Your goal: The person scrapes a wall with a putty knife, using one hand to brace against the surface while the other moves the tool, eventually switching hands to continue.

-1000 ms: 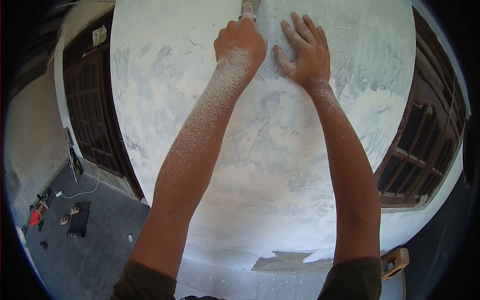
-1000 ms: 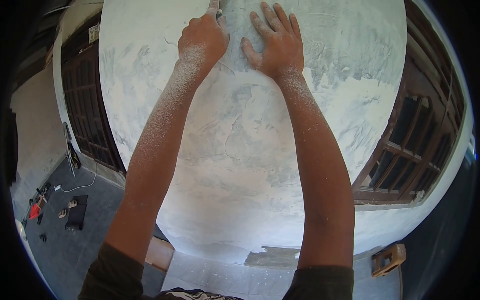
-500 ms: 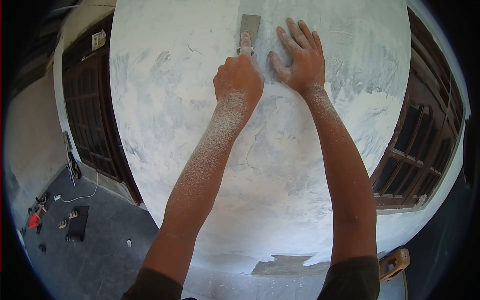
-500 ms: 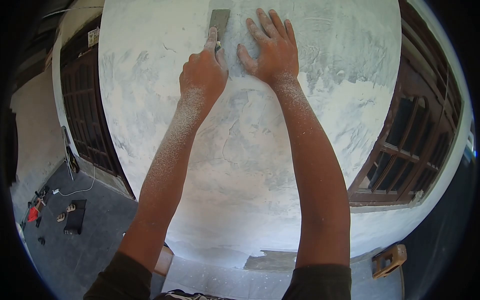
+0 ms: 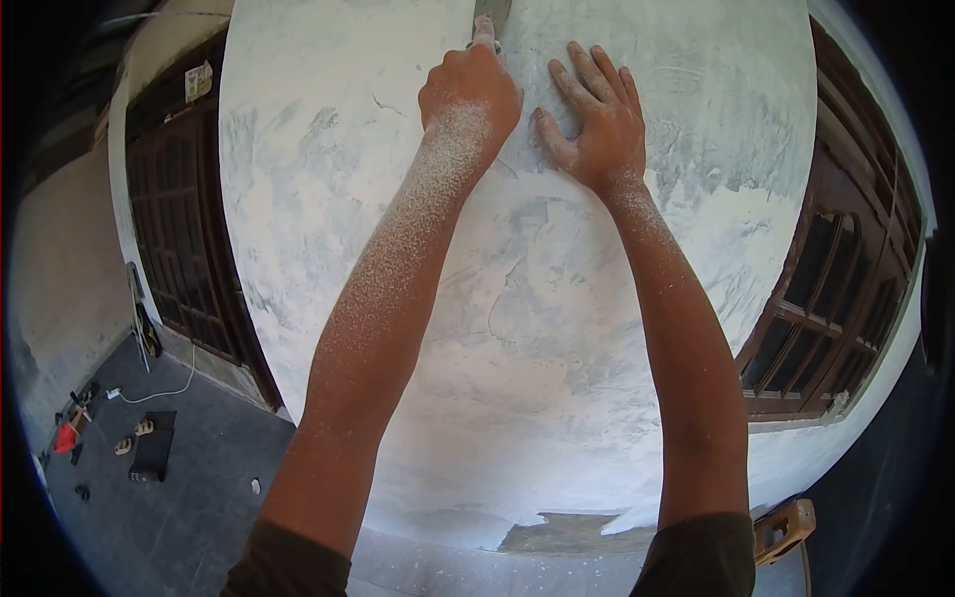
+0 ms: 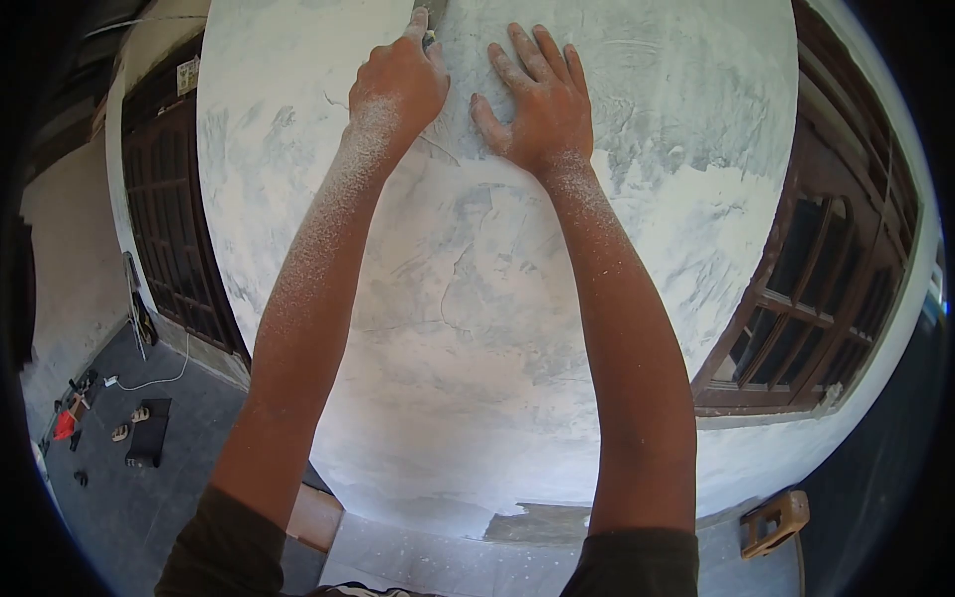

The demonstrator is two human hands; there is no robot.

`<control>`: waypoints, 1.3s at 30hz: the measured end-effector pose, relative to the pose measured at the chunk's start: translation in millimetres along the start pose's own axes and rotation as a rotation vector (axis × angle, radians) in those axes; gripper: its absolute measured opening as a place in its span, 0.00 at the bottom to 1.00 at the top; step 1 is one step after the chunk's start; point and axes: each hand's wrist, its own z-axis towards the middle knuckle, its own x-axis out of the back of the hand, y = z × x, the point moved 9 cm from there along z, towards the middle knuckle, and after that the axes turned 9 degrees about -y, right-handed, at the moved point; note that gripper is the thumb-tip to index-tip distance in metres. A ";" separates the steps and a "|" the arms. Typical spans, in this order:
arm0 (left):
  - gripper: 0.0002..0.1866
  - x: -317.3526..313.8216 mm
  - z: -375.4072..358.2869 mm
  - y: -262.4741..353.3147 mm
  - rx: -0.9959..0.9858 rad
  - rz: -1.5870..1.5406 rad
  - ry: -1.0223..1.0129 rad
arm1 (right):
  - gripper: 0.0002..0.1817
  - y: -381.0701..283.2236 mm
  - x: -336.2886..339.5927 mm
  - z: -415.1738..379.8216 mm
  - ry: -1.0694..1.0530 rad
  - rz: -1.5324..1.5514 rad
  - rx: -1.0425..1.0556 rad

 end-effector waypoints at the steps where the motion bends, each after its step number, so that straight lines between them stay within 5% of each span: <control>1: 0.30 6.9 8.2 4.4 -0.020 0.034 -0.030 | 0.33 0.4 0.5 -1.2 0.000 0.012 0.001; 7: 0.29 -31.9 -48.7 -13.5 0.033 0.016 -0.097 | 0.30 -0.2 3.4 -2.3 0.034 0.041 0.005; 14: 0.28 -2.6 3.2 -0.9 -0.044 0.033 -0.024 | 0.33 2.0 -5.3 -0.1 0.002 -0.039 -0.002; 18: 0.29 -34.7 -61.2 -17.1 0.041 0.023 -0.150 | 0.33 -2.4 -7.6 -2.3 -0.008 -0.032 0.005; 22: 0.28 -10.7 -17.6 -7.0 -0.038 0.043 0.031 | 0.34 -2.5 -8.6 1.1 -0.007 -0.082 0.035; 30: 0.28 -37.6 -56.8 -21.8 0.030 0.088 -0.158 | 0.33 -4.3 -16.3 -0.7 -0.042 -0.153 0.027; 33: 0.28 -14.7 -14.8 -6.0 -0.058 0.074 0.034 | 0.33 -3.9 -13.9 2.8 -0.052 -0.188 0.020; 39: 0.28 -29.4 -48.5 -11.7 0.001 0.054 -0.086 | 0.33 -2.2 -15.3 2.4 -0.046 -0.158 0.016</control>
